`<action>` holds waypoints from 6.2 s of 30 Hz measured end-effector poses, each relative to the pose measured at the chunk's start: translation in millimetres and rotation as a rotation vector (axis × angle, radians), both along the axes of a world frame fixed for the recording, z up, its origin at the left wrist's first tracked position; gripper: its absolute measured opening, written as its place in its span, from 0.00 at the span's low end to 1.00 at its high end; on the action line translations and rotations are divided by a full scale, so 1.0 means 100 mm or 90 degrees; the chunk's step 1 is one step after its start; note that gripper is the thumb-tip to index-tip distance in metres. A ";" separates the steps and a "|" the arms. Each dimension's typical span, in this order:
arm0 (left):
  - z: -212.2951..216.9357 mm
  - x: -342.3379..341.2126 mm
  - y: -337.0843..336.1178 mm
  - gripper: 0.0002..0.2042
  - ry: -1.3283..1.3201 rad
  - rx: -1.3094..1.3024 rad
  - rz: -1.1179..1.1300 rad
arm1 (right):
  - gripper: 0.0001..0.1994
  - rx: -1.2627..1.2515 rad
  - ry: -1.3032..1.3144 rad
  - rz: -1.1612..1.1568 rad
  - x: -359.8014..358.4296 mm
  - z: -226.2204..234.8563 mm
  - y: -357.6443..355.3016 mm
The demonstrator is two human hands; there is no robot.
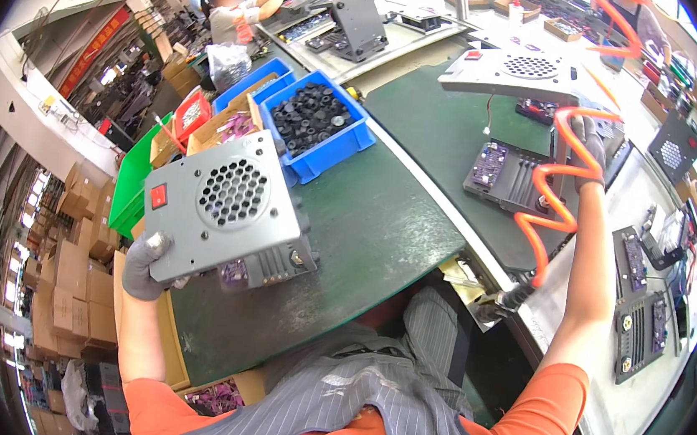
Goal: Assembling and installing fans and internal components into power supply units on an assembly line.
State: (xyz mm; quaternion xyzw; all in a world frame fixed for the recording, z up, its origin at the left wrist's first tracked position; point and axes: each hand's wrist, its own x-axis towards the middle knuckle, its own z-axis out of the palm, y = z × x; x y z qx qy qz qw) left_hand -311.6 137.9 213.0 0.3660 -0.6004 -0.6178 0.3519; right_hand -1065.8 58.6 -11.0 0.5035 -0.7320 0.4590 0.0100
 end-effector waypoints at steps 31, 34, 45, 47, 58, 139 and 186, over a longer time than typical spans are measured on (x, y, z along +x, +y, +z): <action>-1.03 -3.60 -2.46 0.20 0.135 -0.002 -0.016 | 0.45 0.545 0.351 0.149 1.40 0.26 1.79; -1.45 -2.74 -2.19 0.23 -0.255 -0.389 0.021 | 0.39 0.497 0.315 0.190 1.37 0.15 1.88; -2.37 -1.35 -1.33 0.24 -0.635 -0.657 0.010 | 0.41 0.319 0.364 0.177 1.61 -0.12 1.18; -2.35 -1.38 -1.32 0.24 -0.647 -0.652 0.012 | 0.42 0.306 0.162 0.181 1.77 -0.19 0.95; -2.37 -1.35 -1.37 0.22 -0.610 -0.721 0.026 | 0.16 0.190 0.158 0.273 2.23 -0.32 -0.36; -2.12 -4.84 -0.92 0.31 -0.719 -0.621 -0.262 | 0.28 0.544 0.008 -0.465 1.25 -0.32 3.76; -0.84 -0.11 -3.47 0.31 -1.042 -0.098 0.254 | 0.15 0.309 0.053 -0.248 1.06 -0.69 2.56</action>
